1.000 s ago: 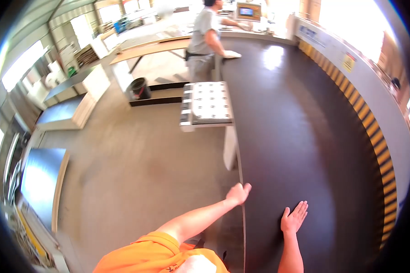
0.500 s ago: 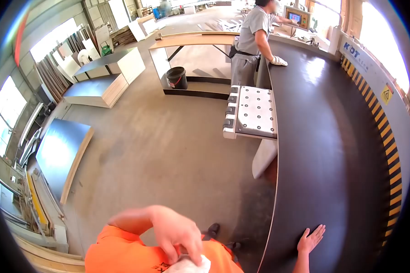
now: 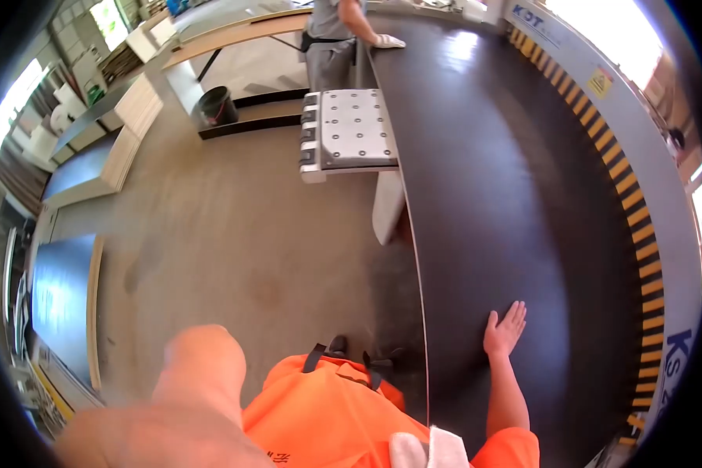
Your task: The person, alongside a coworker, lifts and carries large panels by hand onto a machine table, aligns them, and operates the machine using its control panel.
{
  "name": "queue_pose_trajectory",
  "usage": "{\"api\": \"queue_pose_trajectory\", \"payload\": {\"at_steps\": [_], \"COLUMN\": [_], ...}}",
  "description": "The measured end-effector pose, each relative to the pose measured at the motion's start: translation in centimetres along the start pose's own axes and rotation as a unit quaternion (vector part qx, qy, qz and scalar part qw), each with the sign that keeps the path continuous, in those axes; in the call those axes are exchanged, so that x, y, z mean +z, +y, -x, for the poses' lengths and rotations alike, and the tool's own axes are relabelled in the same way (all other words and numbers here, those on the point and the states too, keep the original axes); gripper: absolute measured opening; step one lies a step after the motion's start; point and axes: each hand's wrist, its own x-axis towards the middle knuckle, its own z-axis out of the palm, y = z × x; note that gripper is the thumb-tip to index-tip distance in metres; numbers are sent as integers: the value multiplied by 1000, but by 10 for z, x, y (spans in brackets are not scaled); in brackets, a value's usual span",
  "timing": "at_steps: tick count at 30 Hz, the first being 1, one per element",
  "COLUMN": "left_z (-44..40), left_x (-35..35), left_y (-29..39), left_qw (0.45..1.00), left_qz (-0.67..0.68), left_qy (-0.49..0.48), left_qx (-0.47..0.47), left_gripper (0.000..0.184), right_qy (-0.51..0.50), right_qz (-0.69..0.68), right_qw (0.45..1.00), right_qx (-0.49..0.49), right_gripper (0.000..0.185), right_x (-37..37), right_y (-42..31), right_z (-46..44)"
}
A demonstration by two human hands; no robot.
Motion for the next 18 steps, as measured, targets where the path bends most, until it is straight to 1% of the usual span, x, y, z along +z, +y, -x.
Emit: {"api": "queue_pose_trajectory", "payload": {"at_steps": [3, 6, 10, 11, 13, 15, 17, 18], "left_z": [-4, -11, -16, -14, -14, -13, -15, -16], "left_x": [10, 10, 11, 4, -7, -19, -20, -19], "left_y": [-10, -9, 1, 10, 15, 16, 16, 12], "left_qw": [998, 995, 983, 988, 986, 973, 963, 962], "left_qz": [28, 8, -34, -64, -111, -154, -180, -184], "left_qy": [41, 64, 91, 56, -11, -65, -87, -79], "left_qx": [35, 80, 156, 130, 123, 156, 179, 187], "left_gripper": [11, 16, 22, 20, 20, 25, 22, 18], "right_qy": [-12, -17, -19, -24, -28, -33, -37, -40], "right_qz": [-7, -17, -19, -24, -25, -17, -12, -6], "right_qw": [1000, 1000, 1000, 999, 999, 999, 999, 999], "right_qx": [3, 9, 11, 13, 20, 21, 27, 28], "right_gripper": [71, 72, 71, 71, 70, 70, 69, 69], "right_x": [1, -2, 5, 1, -5, -5, -7, -11], "right_y": [12, 1, 7, 3, 1, 0, -4, -4], "right_z": [13, 7, 5, 6, 6, 8, 9, 9]}}
